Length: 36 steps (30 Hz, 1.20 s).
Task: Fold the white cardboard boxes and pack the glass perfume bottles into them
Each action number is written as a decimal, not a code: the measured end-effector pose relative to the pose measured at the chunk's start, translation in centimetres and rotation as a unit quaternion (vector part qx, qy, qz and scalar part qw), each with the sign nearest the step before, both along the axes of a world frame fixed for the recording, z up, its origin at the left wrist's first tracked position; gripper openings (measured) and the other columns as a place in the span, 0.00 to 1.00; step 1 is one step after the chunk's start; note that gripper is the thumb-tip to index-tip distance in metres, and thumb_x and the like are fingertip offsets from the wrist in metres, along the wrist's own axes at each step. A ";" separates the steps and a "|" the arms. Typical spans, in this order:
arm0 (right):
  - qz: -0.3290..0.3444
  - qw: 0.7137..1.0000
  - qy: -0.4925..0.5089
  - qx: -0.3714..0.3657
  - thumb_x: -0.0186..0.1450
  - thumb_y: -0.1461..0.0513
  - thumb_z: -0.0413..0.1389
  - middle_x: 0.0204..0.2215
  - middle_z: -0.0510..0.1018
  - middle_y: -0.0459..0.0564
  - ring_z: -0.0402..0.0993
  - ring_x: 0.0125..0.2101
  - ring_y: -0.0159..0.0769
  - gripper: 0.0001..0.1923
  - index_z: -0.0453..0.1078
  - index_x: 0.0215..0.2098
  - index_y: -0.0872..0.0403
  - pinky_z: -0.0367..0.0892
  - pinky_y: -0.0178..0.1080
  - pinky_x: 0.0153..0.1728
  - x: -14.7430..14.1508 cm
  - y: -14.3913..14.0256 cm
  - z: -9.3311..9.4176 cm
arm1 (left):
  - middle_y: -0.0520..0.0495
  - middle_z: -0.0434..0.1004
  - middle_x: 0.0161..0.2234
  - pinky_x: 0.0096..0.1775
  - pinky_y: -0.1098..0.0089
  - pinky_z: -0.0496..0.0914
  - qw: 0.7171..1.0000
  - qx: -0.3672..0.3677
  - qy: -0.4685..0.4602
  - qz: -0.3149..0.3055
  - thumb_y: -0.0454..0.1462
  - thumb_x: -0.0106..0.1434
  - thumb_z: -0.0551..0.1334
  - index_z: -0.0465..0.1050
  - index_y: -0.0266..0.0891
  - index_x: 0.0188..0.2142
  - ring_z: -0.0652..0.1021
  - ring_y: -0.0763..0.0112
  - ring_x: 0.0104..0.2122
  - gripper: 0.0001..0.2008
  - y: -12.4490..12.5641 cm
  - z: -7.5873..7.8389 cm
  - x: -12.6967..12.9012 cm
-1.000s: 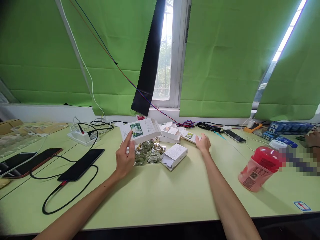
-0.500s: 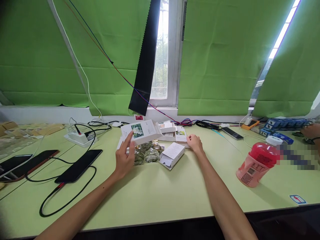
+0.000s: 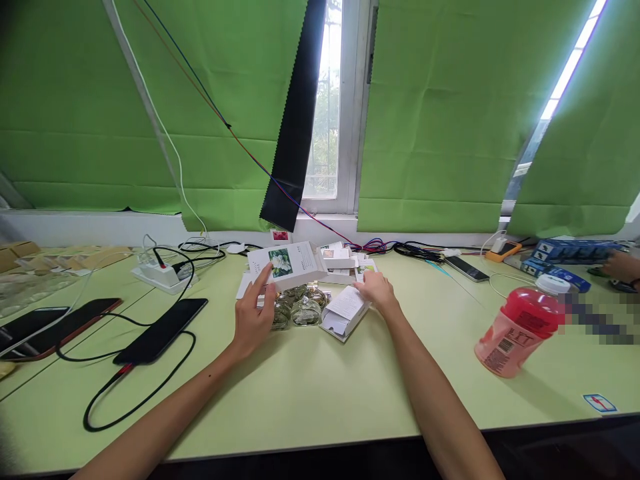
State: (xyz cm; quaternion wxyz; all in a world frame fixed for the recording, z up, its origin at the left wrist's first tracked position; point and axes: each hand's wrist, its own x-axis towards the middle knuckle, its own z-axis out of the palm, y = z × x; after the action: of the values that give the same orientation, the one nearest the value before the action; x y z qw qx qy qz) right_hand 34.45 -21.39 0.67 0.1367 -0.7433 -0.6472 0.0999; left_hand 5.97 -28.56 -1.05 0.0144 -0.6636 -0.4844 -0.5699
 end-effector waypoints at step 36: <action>0.224 0.967 -0.087 -0.080 0.62 0.45 0.67 0.66 0.66 0.67 0.61 0.67 0.59 0.48 0.57 0.73 0.54 0.59 0.52 0.64 -5.1 -3.4 1.7 | 0.46 0.81 0.58 0.54 0.58 0.74 1.000 -0.007 -0.011 -0.023 0.44 0.76 0.54 0.68 0.47 0.67 0.80 0.62 0.46 0.24 -0.2 -0.1 0.2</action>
State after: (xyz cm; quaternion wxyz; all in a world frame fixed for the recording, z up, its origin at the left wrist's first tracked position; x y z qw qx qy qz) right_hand 29.34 -24.81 2.40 -0.0056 -0.5937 -0.7964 0.1147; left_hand 6.22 -28.72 -1.13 -0.0086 -0.6685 -0.4735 -0.5734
